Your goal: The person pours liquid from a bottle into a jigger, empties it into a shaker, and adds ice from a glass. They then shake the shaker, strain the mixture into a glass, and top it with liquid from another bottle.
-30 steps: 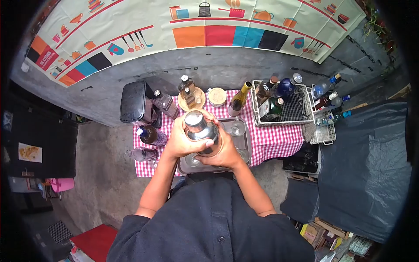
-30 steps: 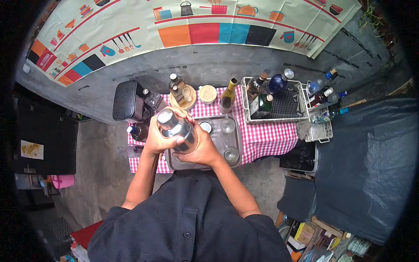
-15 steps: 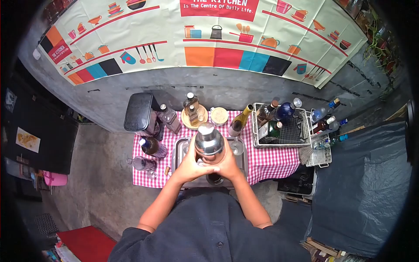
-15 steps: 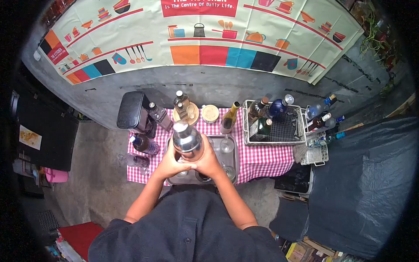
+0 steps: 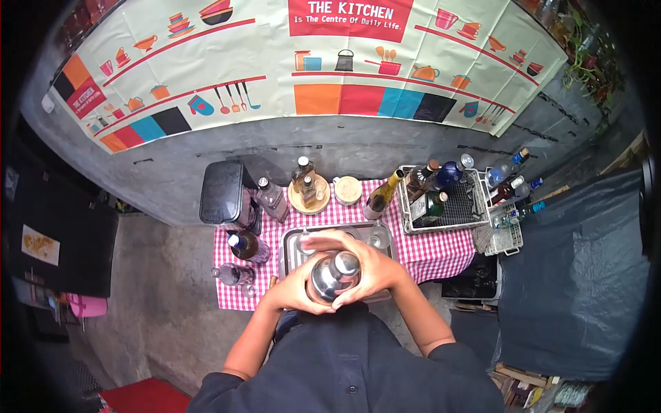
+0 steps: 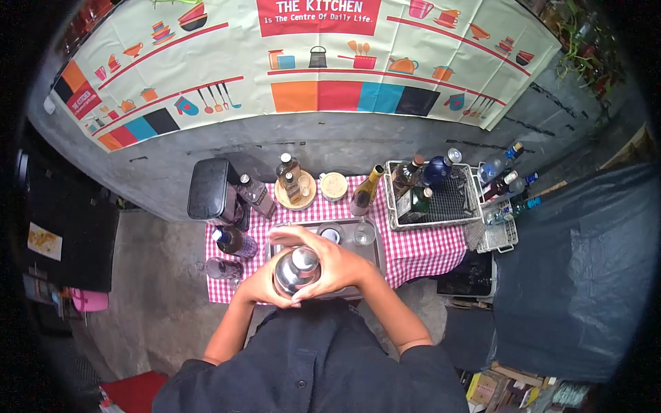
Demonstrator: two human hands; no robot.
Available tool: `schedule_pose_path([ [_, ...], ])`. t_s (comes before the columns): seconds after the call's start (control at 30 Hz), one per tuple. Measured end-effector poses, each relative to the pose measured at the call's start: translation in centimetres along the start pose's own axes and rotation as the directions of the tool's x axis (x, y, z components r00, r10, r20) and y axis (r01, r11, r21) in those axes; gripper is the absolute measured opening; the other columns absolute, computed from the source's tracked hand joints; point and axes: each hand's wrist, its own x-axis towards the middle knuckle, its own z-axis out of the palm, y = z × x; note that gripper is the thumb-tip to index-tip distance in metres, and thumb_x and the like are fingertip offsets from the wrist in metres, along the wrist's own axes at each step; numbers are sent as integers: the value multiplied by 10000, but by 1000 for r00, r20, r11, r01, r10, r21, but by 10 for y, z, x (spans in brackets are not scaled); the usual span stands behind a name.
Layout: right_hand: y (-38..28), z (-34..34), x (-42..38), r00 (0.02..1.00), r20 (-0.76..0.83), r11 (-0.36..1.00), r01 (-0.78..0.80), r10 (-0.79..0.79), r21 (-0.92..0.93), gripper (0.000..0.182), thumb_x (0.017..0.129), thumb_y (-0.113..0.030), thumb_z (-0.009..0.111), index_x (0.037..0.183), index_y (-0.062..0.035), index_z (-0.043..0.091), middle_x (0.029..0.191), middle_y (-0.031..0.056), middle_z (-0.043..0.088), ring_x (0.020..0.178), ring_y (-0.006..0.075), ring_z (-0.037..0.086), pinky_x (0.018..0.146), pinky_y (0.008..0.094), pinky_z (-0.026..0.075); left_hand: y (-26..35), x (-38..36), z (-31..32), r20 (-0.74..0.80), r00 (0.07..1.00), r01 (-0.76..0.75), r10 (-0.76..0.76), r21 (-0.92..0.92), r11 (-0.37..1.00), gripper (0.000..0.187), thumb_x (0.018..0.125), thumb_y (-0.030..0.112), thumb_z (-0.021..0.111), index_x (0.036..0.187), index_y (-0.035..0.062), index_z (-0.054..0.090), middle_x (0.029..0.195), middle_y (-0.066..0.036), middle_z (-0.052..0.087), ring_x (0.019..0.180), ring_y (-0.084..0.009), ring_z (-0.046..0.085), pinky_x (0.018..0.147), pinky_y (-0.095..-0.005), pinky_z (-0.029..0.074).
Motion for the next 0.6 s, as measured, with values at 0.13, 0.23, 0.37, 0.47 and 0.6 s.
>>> schedule_pose_path([
  [0.13,6,15,15,996,-20,988,89,-87,125,705,617,-168,879,1217,-16,541,1198,140,609,1164,259,582,1014,392,446,10,-9,-14,-51,996,-75,75,5,997,1120,485,206,977,1412,2,384,1370,-116,481,1298,-228,453,1110,-374,339],
  [0.23,7,30,23,983,-148,983,130,-110,132,463,655,-115,824,1031,-34,567,1050,111,631,1028,208,622,913,352,484,-13,-22,-20,-173,984,-64,27,-213,975,1170,443,198,1002,1409,-15,377,1375,-99,472,1300,-212,445,1106,-360,346],
  [0.37,18,42,29,978,-179,970,144,-109,197,544,642,-124,852,1088,-29,555,1093,101,624,1056,199,610,948,348,473,-5,-32,-22,-176,983,27,-48,-123,992,1142,471,166,986,1412,-12,364,1372,-108,477,1293,-210,455,1101,-370,359],
  [0.47,10,44,33,995,-34,974,99,-95,202,781,597,-184,917,1250,-18,520,1230,116,579,1185,215,563,1042,372,427,-5,-42,-31,-56,998,35,-42,-112,993,1073,485,154,961,1386,-9,400,1334,-114,524,1250,-226,507,1084,-382,386],
  [0.6,11,51,41,997,44,995,66,-69,79,980,559,-220,950,1370,-40,429,1321,116,529,1270,229,509,1095,380,387,-20,-56,-50,51,998,48,-34,-312,949,1003,500,159,941,1358,1,445,1280,-107,575,1199,-223,553,1048,-381,428],
])
